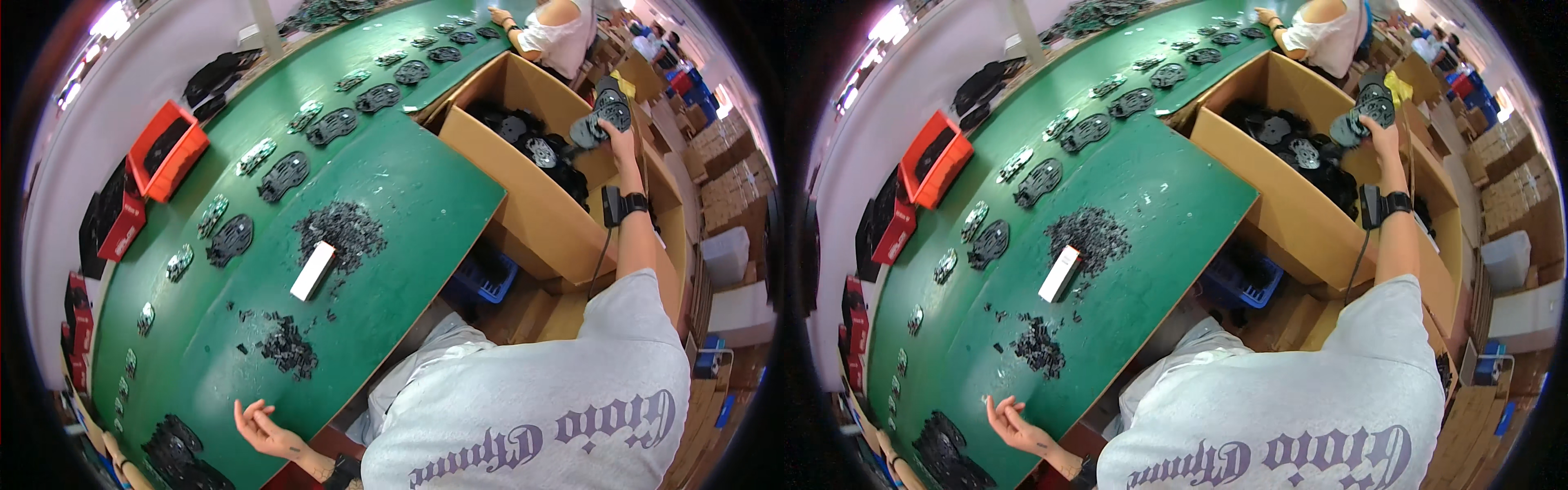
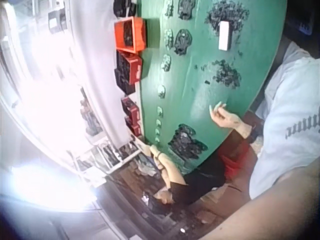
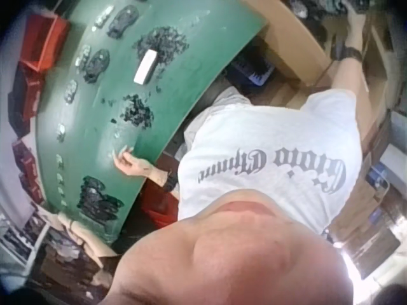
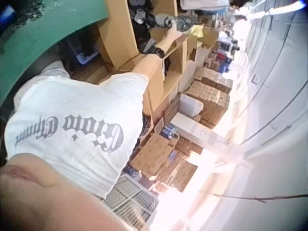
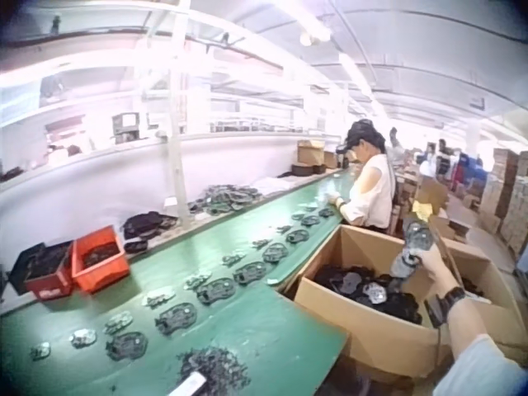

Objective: The person assembles small electronic components on a green workbench. They handle black plastic casings and green circuit boards, using pliers to cut wires and a small white device to inspect parts. The person places assembled units into a cardboard box.

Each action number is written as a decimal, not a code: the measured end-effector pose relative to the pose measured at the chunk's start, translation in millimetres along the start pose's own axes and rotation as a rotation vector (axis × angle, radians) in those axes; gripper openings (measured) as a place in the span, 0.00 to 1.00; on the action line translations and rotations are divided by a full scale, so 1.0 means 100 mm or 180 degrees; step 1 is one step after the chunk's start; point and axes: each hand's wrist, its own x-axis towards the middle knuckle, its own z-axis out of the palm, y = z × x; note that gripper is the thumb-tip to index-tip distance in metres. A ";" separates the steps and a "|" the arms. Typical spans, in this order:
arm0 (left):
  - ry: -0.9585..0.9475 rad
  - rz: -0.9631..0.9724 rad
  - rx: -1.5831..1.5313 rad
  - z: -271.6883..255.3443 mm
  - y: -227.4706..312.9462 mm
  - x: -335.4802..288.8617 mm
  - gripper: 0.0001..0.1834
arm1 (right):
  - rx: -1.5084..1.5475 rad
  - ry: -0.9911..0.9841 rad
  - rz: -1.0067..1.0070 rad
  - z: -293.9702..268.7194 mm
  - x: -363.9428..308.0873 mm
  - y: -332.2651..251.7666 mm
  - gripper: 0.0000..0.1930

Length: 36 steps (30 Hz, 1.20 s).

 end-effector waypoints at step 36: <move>-0.0698 0.0867 0.0752 0.39 0.64 -0.39 0.40 | 0.1599 -0.5536 0.2701 1.97 -4.03 -1.55 0.33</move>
